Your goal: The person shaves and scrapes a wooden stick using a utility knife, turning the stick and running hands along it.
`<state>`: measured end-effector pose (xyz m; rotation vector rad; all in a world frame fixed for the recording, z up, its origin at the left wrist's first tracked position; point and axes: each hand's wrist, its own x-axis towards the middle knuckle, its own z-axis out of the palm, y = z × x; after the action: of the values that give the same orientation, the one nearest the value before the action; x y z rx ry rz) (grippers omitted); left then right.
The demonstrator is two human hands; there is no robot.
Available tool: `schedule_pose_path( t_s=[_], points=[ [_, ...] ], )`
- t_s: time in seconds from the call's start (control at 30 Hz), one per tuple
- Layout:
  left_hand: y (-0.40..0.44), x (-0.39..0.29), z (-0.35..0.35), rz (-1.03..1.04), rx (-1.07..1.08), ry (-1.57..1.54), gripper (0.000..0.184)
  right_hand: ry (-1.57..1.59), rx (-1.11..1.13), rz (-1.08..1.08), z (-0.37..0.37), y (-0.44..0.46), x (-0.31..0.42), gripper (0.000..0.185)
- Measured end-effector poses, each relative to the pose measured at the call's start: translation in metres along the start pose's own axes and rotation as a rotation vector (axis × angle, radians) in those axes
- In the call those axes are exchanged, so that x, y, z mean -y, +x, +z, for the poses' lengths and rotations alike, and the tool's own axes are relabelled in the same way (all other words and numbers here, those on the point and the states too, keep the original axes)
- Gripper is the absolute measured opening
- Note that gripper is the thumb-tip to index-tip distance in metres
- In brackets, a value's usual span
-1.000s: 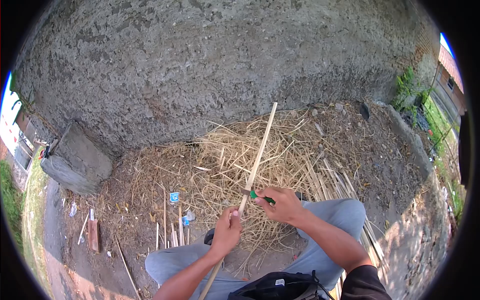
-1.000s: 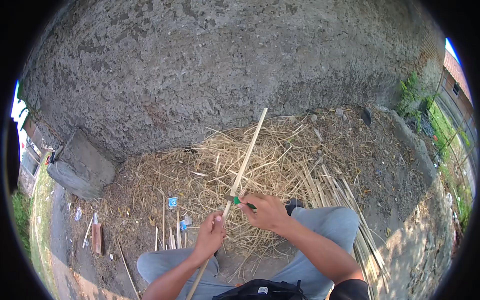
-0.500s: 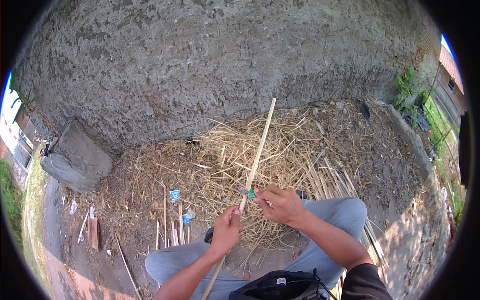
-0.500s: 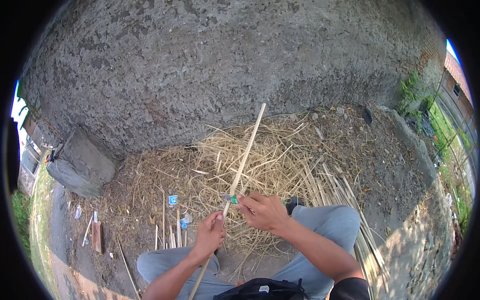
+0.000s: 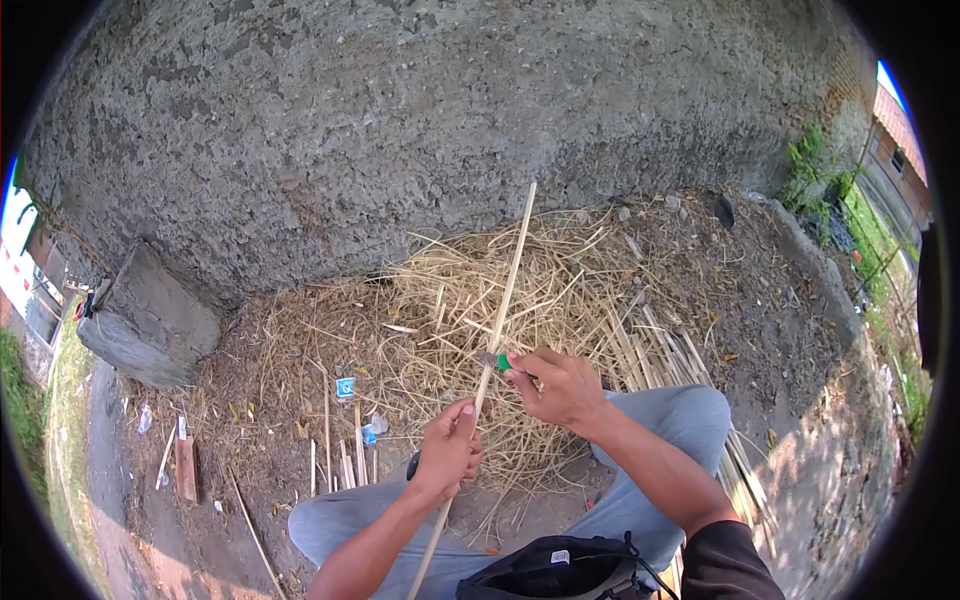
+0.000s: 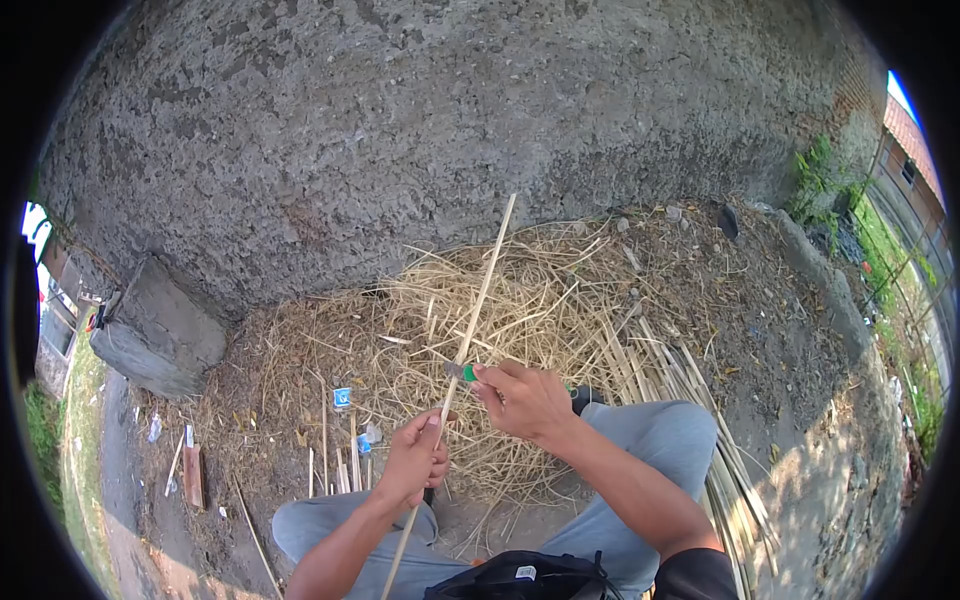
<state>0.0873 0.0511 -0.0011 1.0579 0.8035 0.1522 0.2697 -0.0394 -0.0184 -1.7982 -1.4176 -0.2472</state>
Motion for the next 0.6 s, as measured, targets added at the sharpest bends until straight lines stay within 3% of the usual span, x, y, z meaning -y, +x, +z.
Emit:
schedule_pose_path(
  t_s=[0.17,0.37,0.43,0.47,0.53,0.6],
  points=[
    [0.01,0.0,-0.004,-0.05,0.051,-0.139,0.028,-0.095,-0.005,0.009,0.016,0.002,-0.007,0.014],
    [0.005,0.019,0.005,0.125,-0.133,0.106,0.028,-0.073,0.03,0.053,0.011,0.017,-0.031,0.018],
    [-0.011,0.041,0.003,0.198,-0.117,0.373,0.029,-0.022,0.027,0.563,-0.022,0.044,-0.068,0.02],
    [-0.007,0.034,-0.004,0.249,-0.189,0.369,0.029,-0.008,0.018,0.579,-0.015,0.039,-0.062,0.02],
    [-0.001,0.002,-0.018,0.181,-0.17,0.221,0.029,0.263,-0.124,0.285,-0.008,0.035,-0.048,0.019],
    [0.002,-0.02,-0.021,0.093,-0.138,0.072,0.029,0.257,-0.057,0.266,-0.004,0.026,-0.034,0.018]
  ],
)
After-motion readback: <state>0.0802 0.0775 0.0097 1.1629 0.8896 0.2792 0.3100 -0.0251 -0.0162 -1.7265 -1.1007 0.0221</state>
